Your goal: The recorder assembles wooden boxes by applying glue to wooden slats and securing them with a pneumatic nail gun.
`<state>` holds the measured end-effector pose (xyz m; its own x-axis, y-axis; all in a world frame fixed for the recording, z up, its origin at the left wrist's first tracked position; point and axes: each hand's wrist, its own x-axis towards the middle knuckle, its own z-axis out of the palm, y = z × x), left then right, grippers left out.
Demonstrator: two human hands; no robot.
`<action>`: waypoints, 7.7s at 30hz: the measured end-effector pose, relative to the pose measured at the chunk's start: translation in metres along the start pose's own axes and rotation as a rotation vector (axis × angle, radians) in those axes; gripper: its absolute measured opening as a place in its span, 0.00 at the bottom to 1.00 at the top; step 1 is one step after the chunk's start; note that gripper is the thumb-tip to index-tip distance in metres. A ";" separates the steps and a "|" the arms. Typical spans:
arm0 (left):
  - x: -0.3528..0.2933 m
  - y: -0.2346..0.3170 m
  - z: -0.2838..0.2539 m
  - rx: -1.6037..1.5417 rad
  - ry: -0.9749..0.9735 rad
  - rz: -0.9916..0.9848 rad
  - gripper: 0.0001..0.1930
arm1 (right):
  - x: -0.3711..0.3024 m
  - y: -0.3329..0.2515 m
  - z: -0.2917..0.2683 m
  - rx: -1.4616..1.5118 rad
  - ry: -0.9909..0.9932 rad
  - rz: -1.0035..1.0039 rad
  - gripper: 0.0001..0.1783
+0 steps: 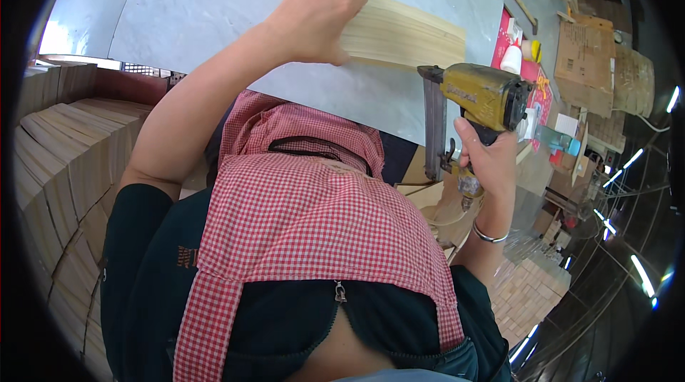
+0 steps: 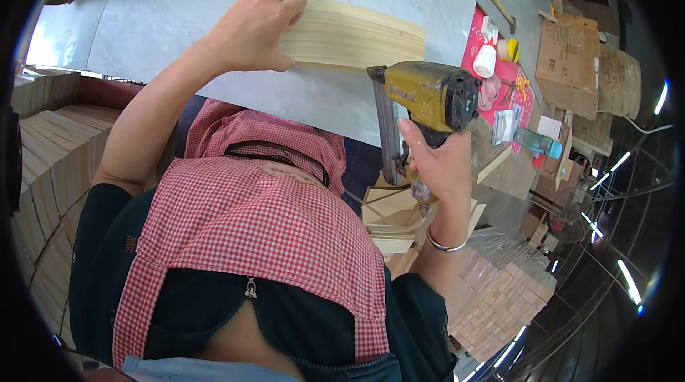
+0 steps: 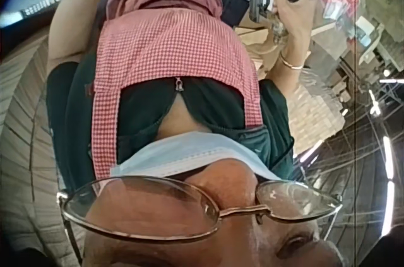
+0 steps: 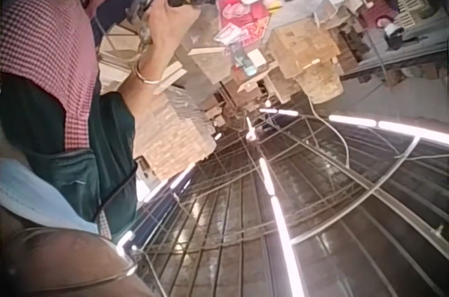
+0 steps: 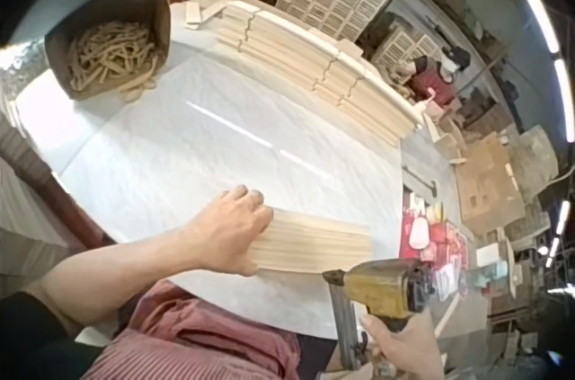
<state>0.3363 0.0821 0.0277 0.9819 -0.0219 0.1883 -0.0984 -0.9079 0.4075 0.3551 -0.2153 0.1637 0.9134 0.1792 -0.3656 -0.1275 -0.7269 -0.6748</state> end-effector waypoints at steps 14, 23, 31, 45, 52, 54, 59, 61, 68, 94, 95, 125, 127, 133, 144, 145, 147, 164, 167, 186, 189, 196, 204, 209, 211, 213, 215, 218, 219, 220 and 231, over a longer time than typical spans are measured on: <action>0.001 -0.001 0.002 -0.033 0.028 -0.005 0.30 | 0.000 0.004 0.017 0.050 0.038 0.061 0.12; -0.032 -0.045 0.006 -0.252 0.201 0.127 0.33 | -0.017 -0.022 0.037 0.012 0.060 0.024 0.11; -0.043 -0.053 0.011 -0.491 0.100 0.052 0.36 | -0.019 -0.042 0.078 -0.066 -0.122 -0.162 0.15; -0.044 -0.059 0.022 -0.489 0.168 0.078 0.37 | -0.020 -0.053 0.096 -0.042 -0.133 -0.204 0.15; -0.043 -0.058 0.023 -0.516 0.159 0.072 0.38 | -0.008 -0.080 0.101 -0.085 -0.096 -0.172 0.14; -0.043 -0.058 0.023 -0.518 0.152 0.064 0.39 | 0.001 -0.083 0.103 -0.131 -0.117 -0.230 0.14; -0.044 -0.059 0.025 -0.499 0.168 0.068 0.39 | 0.005 -0.087 0.104 -0.143 -0.145 -0.238 0.13; -0.044 -0.059 0.025 -0.494 0.173 0.072 0.40 | 0.006 -0.090 0.103 -0.140 -0.150 -0.228 0.13; -0.045 -0.059 0.023 -0.557 0.150 0.056 0.36 | 0.016 -0.099 0.095 -0.204 -0.197 -0.134 0.13; -0.013 -0.043 0.016 -1.290 0.048 -0.788 0.14 | 0.071 -0.122 0.078 -0.216 -0.248 -0.159 0.14; -0.013 -0.043 0.016 -1.283 0.045 -0.788 0.14 | 0.071 -0.122 0.078 -0.218 -0.258 -0.156 0.14; 0.014 0.038 0.029 0.122 -0.011 0.094 0.44 | 0.073 -0.065 0.010 -0.141 0.001 -0.056 0.14; 0.016 0.039 0.032 0.119 -0.011 0.102 0.44 | 0.076 -0.063 0.009 -0.133 -0.005 -0.050 0.14; 0.018 0.040 0.035 0.102 0.006 0.094 0.43 | 0.086 -0.062 0.010 -0.141 -0.062 -0.053 0.15; 0.016 0.040 0.034 0.063 0.017 0.082 0.42 | 0.104 -0.071 0.000 -0.214 -0.161 0.017 0.15; 0.015 0.040 0.034 0.064 0.015 0.079 0.42 | 0.104 -0.071 -0.002 -0.243 -0.173 0.040 0.15; 0.016 0.039 0.034 0.055 0.018 0.086 0.42 | 0.103 -0.068 -0.004 -0.235 -0.143 -0.002 0.15; -0.013 -0.064 -0.051 -1.512 -0.108 -0.534 0.28 | 0.057 0.218 -0.090 -0.703 0.469 0.106 0.29; -0.050 -0.101 -0.036 -1.524 0.137 -0.709 0.26 | 0.062 0.264 -0.091 -0.886 0.516 0.238 0.33; -0.108 0.003 -0.027 0.370 0.413 -0.219 0.09 | 0.130 0.131 0.130 -0.111 0.271 -0.730 0.25; -0.146 0.052 -0.107 0.554 0.652 -0.187 0.07 | 0.135 0.119 0.132 -0.152 0.184 -0.809 0.24; -0.320 0.156 -0.279 1.494 1.271 -0.328 0.10 | 0.209 0.146 0.205 0.376 0.603 -1.209 0.17; -0.457 0.218 -0.388 1.863 1.390 -1.213 0.19 | 0.167 0.138 0.142 -0.305 0.622 -1.251 0.14; -0.435 0.213 -0.412 1.927 1.337 -1.019 0.19 | 0.183 0.134 0.164 -0.277 0.560 -1.224 0.14; -0.415 0.203 -0.414 1.879 1.325 -0.808 0.19 | 0.180 0.137 0.160 -0.288 0.567 -1.185 0.14; -0.387 0.191 -0.411 1.780 1.326 -0.798 0.19 | 0.169 0.126 0.153 -0.316 0.522 -1.212 0.14; -0.365 0.185 -0.414 1.706 1.316 -0.780 0.20 | 0.167 0.113 0.156 -0.323 0.468 -1.245 0.14; -0.301 0.117 -0.449 1.715 1.279 -0.645 0.16 | 0.225 0.144 0.197 -0.025 0.654 -1.225 0.09; -0.282 0.100 -0.458 1.752 1.261 -0.610 0.15 | 0.250 0.157 0.216 0.136 0.731 -1.248 0.07; -0.273 0.091 -0.462 1.789 1.260 -0.578 0.13 | 0.266 0.170 0.225 0.299 0.819 -1.278 0.05; -0.244 0.080 -0.461 1.533 0.874 -1.025 0.15 | 0.189 0.139 0.195 0.230 0.718 -1.171 0.09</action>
<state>0.0142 0.2074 0.4261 0.2080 0.3638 0.9079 0.9748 -0.0005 -0.2231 0.4343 -0.1527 -0.1241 0.5191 0.1739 0.8368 0.8444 -0.2557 -0.4707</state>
